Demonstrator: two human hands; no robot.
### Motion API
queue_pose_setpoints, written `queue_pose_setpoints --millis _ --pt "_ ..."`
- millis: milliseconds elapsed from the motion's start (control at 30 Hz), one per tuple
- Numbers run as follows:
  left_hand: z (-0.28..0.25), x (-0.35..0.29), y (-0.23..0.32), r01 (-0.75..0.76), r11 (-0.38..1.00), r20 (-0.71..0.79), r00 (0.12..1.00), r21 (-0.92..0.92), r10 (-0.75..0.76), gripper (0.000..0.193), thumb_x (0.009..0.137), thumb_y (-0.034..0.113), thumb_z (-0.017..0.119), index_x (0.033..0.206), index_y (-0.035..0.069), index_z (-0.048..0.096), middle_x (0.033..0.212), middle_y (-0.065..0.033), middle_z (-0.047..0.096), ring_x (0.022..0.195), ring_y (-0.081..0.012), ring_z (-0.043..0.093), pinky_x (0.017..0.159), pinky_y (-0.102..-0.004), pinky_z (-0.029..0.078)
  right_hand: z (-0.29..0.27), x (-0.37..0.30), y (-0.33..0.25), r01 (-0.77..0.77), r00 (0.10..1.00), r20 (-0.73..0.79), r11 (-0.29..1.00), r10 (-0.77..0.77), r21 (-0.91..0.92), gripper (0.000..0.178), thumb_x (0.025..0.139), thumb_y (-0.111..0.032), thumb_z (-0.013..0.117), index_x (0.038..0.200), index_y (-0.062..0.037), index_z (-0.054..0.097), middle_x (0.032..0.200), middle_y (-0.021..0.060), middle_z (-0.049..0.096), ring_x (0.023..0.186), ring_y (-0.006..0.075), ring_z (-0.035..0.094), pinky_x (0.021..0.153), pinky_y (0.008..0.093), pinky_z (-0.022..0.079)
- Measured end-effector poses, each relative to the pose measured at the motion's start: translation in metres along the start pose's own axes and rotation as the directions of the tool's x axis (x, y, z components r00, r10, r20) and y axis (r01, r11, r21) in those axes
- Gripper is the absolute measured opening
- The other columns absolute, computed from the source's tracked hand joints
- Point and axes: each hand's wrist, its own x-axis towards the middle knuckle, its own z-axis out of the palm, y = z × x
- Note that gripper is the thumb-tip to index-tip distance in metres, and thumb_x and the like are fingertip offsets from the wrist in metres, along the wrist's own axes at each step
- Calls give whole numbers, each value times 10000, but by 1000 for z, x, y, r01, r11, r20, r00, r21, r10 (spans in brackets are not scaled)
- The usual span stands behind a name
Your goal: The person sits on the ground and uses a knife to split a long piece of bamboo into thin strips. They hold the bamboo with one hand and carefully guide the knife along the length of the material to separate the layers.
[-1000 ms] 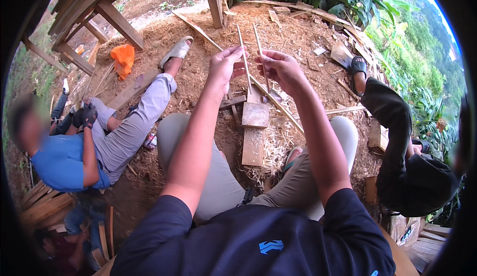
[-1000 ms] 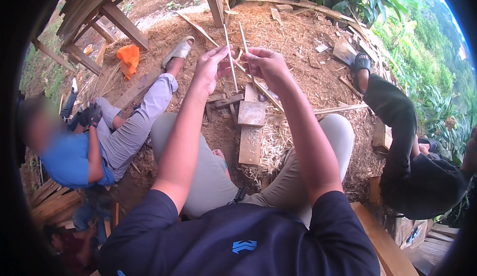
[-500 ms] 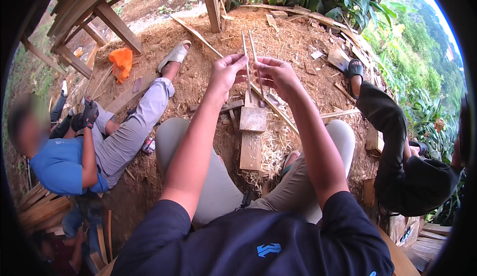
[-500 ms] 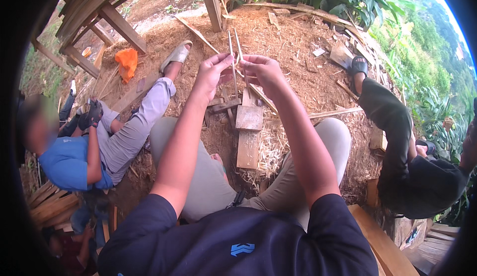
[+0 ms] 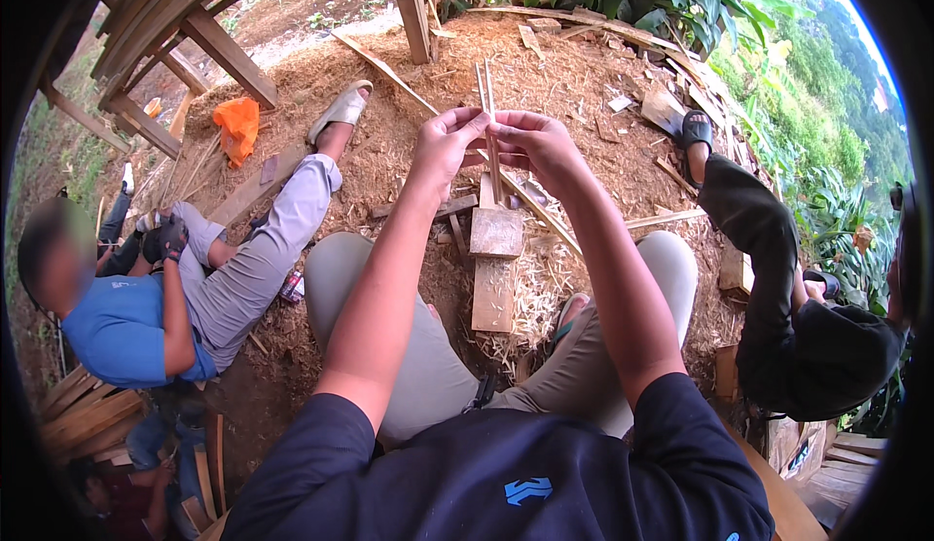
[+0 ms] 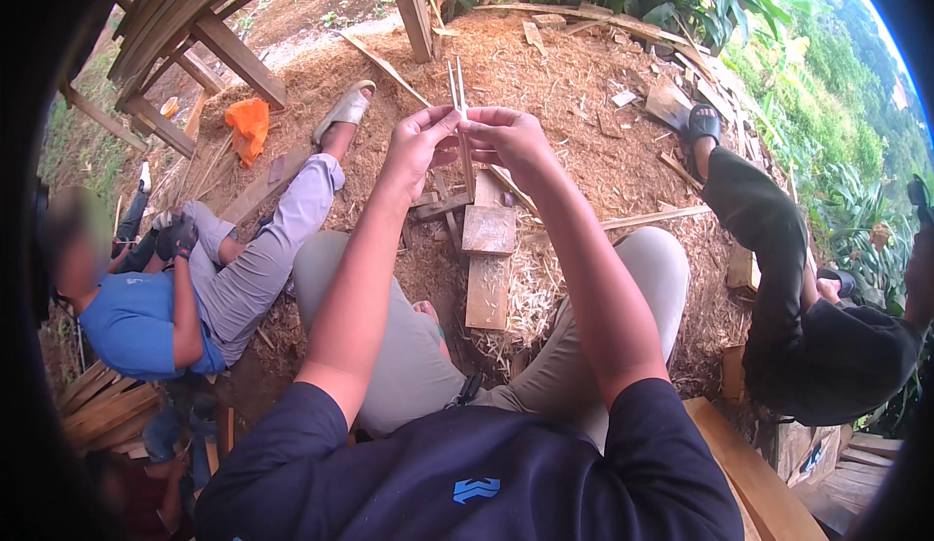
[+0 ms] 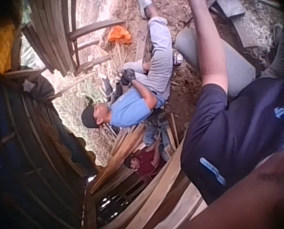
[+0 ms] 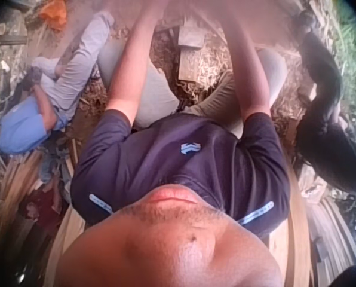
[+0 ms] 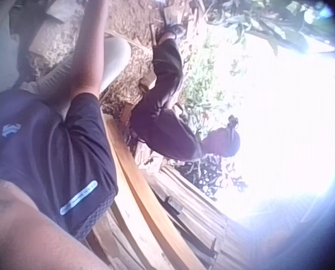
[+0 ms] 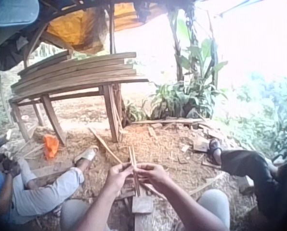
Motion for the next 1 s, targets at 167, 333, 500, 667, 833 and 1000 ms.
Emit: queue_pose_setpoints --millis 167,333,500,667,833,1000 --pt "0 -2 3 5 1000 -6 1000 8 -5 285 935 290 708 1136 91 671 965 -1 715 829 -107 686 687 -262 512 0 0 0 6 1000 1 999 -6 -34 262 906 -145 731 1128 -16 678 997 53 718 870 130 685 787 294 558" --pt "0 0 2 2 999 -20 1000 -40 -3 254 919 221 723 1093 41 684 948 -64 730 814 -142 705 655 -268 552 -1 1 1 21 1000 -2 999 -21 -30 273 892 -117 742 1131 -2 679 997 63 721 857 136 695 767 274 564" --pt "-1 1 0 -2 999 -8 1000 -35 2 286 919 225 725 1125 32 680 962 -69 731 814 -146 705 654 -272 562 0 1 0 13 1000 -16 1000 -14 -26 252 886 -88 744 1118 -4 691 972 60 727 808 117 688 729 232 562" --pt "-2 2 0 -8 999 10 1000 -44 9 307 927 219 715 1159 21 675 973 -75 731 822 -150 710 671 -276 569 -2 2 1 7 1000 -20 999 -7 -34 237 874 -94 759 1090 -12 707 946 50 732 783 99 676 722 224 557" --pt "-3 2 -4 -25 998 4 1000 -57 25 294 934 206 705 1159 19 678 979 -83 734 833 -156 718 687 -276 572 -3 0 1 28 1000 -8 999 -28 -46 230 868 -100 767 1076 -17 714 934 46 735 795 97 679 725 226 548" --pt "-3 3 -3 -22 998 25 999 -64 24 282 932 202 706 1145 18 684 974 -78 735 821 -157 722 694 -275 577 -4 2 0 22 1000 -14 998 -22 -53 226 867 -96 766 1076 -21 720 933 50 736 800 99 682 725 230 545"
